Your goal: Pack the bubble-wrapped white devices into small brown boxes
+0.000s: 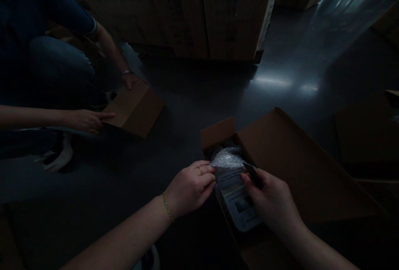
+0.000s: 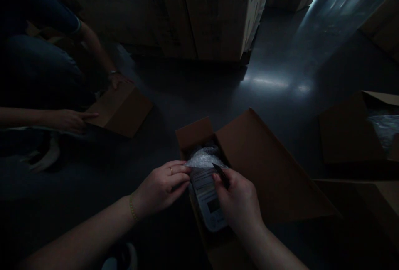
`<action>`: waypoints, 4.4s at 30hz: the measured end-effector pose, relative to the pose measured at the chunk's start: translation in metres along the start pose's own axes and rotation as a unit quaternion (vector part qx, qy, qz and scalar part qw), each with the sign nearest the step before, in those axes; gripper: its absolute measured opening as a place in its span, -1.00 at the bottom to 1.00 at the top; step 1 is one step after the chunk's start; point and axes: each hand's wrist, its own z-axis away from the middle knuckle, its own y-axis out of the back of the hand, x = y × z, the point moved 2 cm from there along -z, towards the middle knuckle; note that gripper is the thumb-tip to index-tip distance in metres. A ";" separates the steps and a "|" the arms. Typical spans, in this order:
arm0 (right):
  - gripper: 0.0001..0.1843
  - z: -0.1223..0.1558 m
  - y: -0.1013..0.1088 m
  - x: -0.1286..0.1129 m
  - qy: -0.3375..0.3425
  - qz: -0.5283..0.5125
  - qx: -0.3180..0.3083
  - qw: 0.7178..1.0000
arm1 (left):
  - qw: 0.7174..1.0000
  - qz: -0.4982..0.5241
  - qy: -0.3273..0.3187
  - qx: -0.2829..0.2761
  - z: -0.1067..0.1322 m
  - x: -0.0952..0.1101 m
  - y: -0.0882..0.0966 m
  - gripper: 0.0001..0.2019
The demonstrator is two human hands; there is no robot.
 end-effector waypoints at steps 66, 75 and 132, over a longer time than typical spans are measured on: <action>-0.77 -0.008 -0.003 -0.003 0.042 0.004 -0.029 0.999 | 0.933 0.069 0.296 0.194 -0.003 0.023 -0.034 -0.77; -0.75 -0.007 -0.003 0.001 0.042 -0.032 -0.047 0.998 | 0.942 0.086 0.274 0.171 0.000 0.019 -0.032 -0.70; -0.75 -0.003 -0.005 -0.008 0.015 0.049 0.015 0.999 | 0.921 0.132 0.300 0.212 0.001 0.019 -0.037 -0.68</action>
